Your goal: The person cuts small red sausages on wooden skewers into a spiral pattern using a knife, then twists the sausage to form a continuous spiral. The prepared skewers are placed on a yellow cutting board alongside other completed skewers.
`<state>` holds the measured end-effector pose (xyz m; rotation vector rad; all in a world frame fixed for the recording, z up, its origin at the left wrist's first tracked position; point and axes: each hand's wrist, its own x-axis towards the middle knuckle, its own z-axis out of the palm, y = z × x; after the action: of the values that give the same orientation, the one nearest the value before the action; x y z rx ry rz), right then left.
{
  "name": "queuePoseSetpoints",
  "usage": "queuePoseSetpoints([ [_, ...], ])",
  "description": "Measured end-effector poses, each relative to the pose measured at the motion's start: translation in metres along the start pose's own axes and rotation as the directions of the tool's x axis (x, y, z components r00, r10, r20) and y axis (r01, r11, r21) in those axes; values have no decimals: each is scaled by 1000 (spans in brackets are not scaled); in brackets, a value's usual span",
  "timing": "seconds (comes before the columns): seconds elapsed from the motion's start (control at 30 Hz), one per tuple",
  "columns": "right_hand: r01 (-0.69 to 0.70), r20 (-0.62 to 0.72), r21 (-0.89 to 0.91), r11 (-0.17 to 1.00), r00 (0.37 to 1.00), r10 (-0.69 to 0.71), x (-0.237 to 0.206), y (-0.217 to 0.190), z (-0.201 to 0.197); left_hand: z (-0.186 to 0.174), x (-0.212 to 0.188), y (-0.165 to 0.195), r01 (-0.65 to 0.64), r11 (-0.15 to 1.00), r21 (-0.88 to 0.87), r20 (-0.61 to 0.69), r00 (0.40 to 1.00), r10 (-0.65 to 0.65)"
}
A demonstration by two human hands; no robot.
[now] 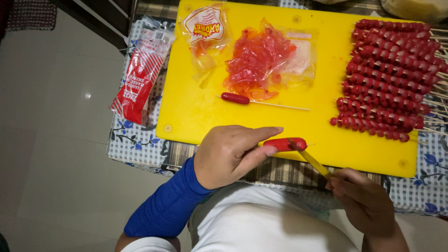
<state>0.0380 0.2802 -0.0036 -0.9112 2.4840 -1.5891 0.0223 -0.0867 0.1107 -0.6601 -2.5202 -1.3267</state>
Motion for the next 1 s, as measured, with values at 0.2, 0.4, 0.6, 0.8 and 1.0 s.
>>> queuePoseSetpoints([
  [0.2, -45, 31, -24, 999, 998, 46, 2, -4, -2, 1, 3, 3, -41, 999, 7, 5, 999, 41],
  [0.4, -40, -12, -43, 998, 999, 39, 9, -13, 6, 2, 4, 4, -48, 999, 23, 16, 999, 48],
  [0.6, -13, -4, -111, 994, 1000, 13, 13, -15, 6, 3, 2, 4, -70, 998, 3, -43, 997, 70],
  [0.8, -20, 11, -36, 999, 1000, 21, 12, -13, 7, 5, 7, 4, -22, 996, 90, -40, 999, 26],
  [1.0, -25, 16, -72, 997, 1000, 26, 7, -6, 6, 2, 7, 4, -17, 999, 36, -53, 998, 19],
])
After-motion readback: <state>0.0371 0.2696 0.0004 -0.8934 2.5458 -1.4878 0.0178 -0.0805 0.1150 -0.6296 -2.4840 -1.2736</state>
